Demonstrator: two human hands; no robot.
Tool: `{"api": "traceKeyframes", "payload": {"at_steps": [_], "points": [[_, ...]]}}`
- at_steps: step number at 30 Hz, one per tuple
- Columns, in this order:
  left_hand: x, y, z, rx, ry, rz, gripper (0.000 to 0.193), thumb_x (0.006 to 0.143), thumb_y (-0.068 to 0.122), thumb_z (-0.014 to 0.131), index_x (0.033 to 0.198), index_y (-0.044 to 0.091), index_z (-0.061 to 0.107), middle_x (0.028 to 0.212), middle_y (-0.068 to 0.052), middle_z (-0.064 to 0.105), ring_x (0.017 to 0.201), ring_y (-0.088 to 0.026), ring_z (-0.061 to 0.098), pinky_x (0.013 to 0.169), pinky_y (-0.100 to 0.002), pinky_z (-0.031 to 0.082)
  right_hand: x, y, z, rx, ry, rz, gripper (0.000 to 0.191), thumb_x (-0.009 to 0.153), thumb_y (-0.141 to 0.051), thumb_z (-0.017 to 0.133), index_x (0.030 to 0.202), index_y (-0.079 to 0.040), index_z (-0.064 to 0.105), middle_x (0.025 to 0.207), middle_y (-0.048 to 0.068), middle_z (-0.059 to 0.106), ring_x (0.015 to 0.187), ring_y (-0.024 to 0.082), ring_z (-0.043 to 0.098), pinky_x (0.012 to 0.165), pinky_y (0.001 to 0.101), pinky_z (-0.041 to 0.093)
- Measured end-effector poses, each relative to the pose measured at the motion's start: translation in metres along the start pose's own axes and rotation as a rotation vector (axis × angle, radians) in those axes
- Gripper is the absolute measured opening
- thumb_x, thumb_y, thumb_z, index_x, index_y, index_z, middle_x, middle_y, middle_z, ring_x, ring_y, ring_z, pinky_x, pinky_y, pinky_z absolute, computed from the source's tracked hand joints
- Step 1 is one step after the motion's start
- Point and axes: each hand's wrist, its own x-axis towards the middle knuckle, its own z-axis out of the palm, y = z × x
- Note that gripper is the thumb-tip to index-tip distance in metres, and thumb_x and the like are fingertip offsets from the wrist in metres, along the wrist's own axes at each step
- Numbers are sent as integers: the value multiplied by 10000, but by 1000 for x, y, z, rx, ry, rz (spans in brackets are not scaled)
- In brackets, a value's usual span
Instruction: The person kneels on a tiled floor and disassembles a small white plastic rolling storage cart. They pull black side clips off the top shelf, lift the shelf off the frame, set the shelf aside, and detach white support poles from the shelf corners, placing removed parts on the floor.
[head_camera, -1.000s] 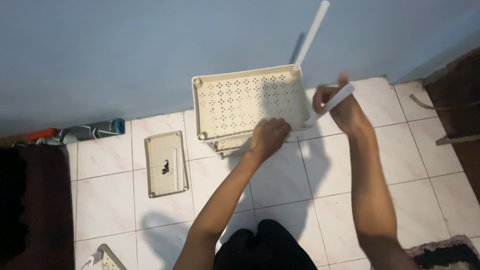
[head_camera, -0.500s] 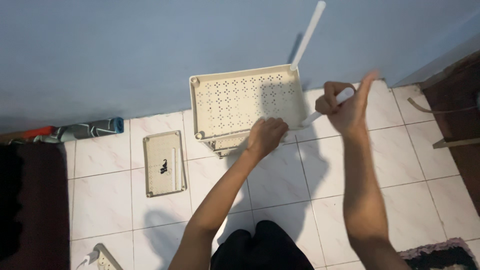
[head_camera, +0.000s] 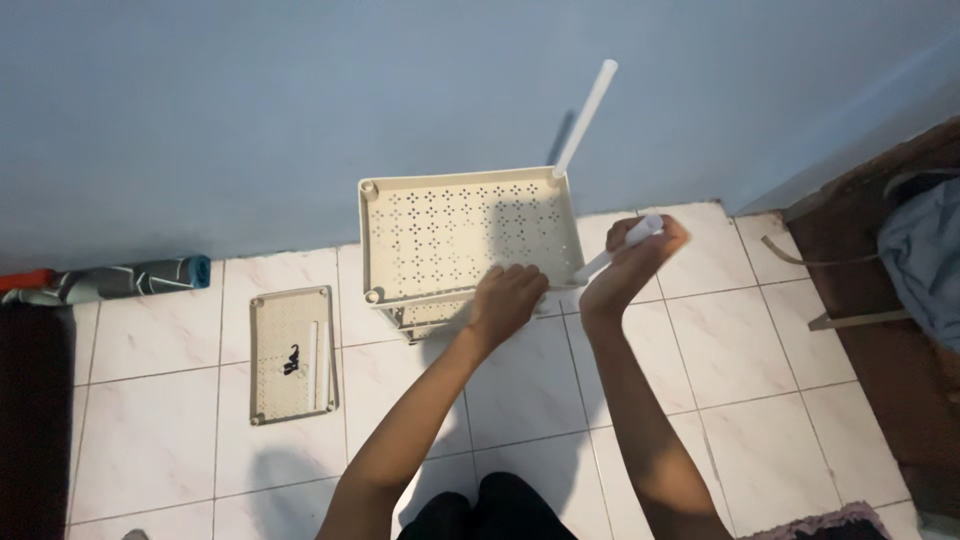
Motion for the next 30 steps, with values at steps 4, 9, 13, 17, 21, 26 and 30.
{"api": "traceKeyframes", "payload": {"at_steps": [4, 9, 13, 17, 21, 26, 30], "points": [[0, -2, 2, 31, 25, -7, 65, 883, 151, 680, 845, 168, 631, 831, 15, 601, 814, -171, 610, 722, -343, 454, 30, 7, -1, 99, 111, 299, 504, 1090, -589, 314, 842, -154, 375, 626, -25, 290, 507, 109, 274, 477, 279, 225], [4, -8, 5, -78, 5, -14, 49, 841, 145, 676, 844, 167, 632, 834, 27, 615, 837, -160, 630, 726, -345, 459, 69, -12, -21, 209, -568, 699, 654, 1095, -646, 291, 676, -148, 349, 539, -49, 204, 457, 121, 235, 458, 276, 206], [5, -7, 7, 53, -69, -14, 45, 847, 141, 668, 840, 181, 648, 831, 20, 622, 827, -174, 632, 726, -351, 467, 81, -20, -32, 57, -615, 718, 692, 1121, -652, 224, 663, -151, 357, 569, -26, 282, 559, 144, 327, 606, 298, 309], [4, -5, 6, 13, -33, -14, 29, 891, 159, 663, 867, 166, 647, 858, 21, 622, 856, -176, 628, 741, -347, 460, 44, -14, -25, -18, -453, 271, 613, 1111, -628, 288, 929, -78, 490, 866, 62, 511, 899, 210, 505, 930, 369, 413], [1, -1, 2, -6, -21, -54, 43, 871, 167, 666, 909, 169, 644, 871, 32, 606, 882, -160, 611, 767, -351, 434, -13, -7, -11, -367, -310, -157, 704, 1093, -589, 466, 1400, 20, 292, 1298, 148, 482, 1263, 241, 472, 1121, 432, 359], [-4, 3, 2, 130, -26, -27, 95, 857, 217, 694, 912, 172, 631, 882, 27, 590, 859, -155, 587, 759, -340, 425, -21, 9, -1, -389, -171, -169, 590, 1122, -538, 407, 1370, -7, 333, 1173, 90, 455, 1057, 172, 445, 975, 356, 393], [-4, -1, 5, 109, -4, 18, 110, 847, 222, 707, 909, 171, 633, 888, 34, 588, 856, -146, 586, 766, -326, 437, 4, 22, -5, 108, 17, 149, 502, 1155, -507, 278, 906, -99, 428, 762, 7, 399, 685, 120, 339, 655, 290, 318]]}}
